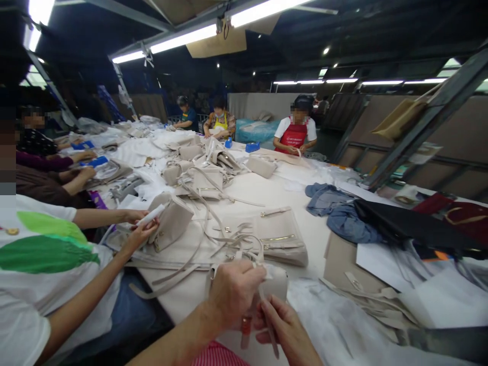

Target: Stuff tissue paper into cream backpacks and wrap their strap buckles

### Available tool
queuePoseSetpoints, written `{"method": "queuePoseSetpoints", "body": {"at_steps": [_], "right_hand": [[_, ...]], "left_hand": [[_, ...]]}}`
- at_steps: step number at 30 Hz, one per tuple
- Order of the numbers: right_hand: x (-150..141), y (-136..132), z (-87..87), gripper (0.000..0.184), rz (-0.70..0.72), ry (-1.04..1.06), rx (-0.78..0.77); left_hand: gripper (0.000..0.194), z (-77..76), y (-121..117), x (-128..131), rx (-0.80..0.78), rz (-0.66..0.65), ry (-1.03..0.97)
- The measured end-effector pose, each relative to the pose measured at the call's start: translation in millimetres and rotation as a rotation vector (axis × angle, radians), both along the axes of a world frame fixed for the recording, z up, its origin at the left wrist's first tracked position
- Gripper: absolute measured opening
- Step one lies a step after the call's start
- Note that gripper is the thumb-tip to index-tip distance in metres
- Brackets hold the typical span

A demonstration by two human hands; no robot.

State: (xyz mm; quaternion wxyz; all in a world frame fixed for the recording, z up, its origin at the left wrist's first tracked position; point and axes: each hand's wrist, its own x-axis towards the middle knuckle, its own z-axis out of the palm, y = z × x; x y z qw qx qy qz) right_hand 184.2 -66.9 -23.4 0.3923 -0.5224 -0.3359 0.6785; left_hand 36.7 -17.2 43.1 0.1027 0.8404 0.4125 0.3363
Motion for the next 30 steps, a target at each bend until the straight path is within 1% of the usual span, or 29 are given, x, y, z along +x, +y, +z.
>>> {"method": "queuePoseSetpoints", "body": {"at_steps": [2, 5, 7, 11, 12, 14, 16, 19, 21, 23, 26, 30], "right_hand": [[-2, -3, -3.4, 0.044, 0.002, -0.004, 0.069], [-8, -3, -4.5, 0.039, 0.039, 0.026, 0.145], [-12, -1, -2.1, 0.037, 0.046, 0.033, 0.142], [-14, -1, 8.1, 0.032, 0.008, 0.091, 0.132], [-14, -2, 10.8, 0.031, -0.001, 0.113, 0.135], [-14, -2, 14.7, 0.032, -0.028, 0.153, 0.136], [-13, 0, 15.9, 0.037, -0.102, 0.171, 0.145], [-13, 5, 13.5, 0.043, -0.234, 0.15, 0.172], [-14, 8, 11.5, 0.044, -0.262, 0.124, 0.184], [-16, 10, 10.7, 0.045, -0.26, 0.098, 0.19], [-17, 9, 13.1, 0.045, -0.264, 0.078, 0.19], [-14, 8, 16.8, 0.05, -0.294, 0.074, 0.186]], "left_hand": [[0.025, -10.8, -9, -6, -0.101, -0.087, -0.117], [0.027, -24.9, -16, -10, -0.288, -0.107, -0.364], [0.025, -30.2, -18, -9, -0.453, -0.062, -0.519], [0.016, -35.2, -17, -3, -0.911, 0.078, -0.862], [0.017, -36.1, -16, -3, -0.989, 0.1, -0.935], [0.026, -37.5, -15, -5, -1.09, 0.119, -1.021], [0.03, -38.1, -16, -7, -1.178, 0.11, -1.005], [0.031, -37.5, -16, -10, -1.305, 0.065, -0.88], [0.027, -36.6, -17, -11, -1.358, 0.055, -0.796], [0.02, -35.6, -16, -10, -1.369, 0.087, -0.716], [0.018, -34.5, -13, -10, -1.33, 0.148, -0.616], [0.014, -34.0, -10, -7, -1.276, 0.147, -0.594]]}}
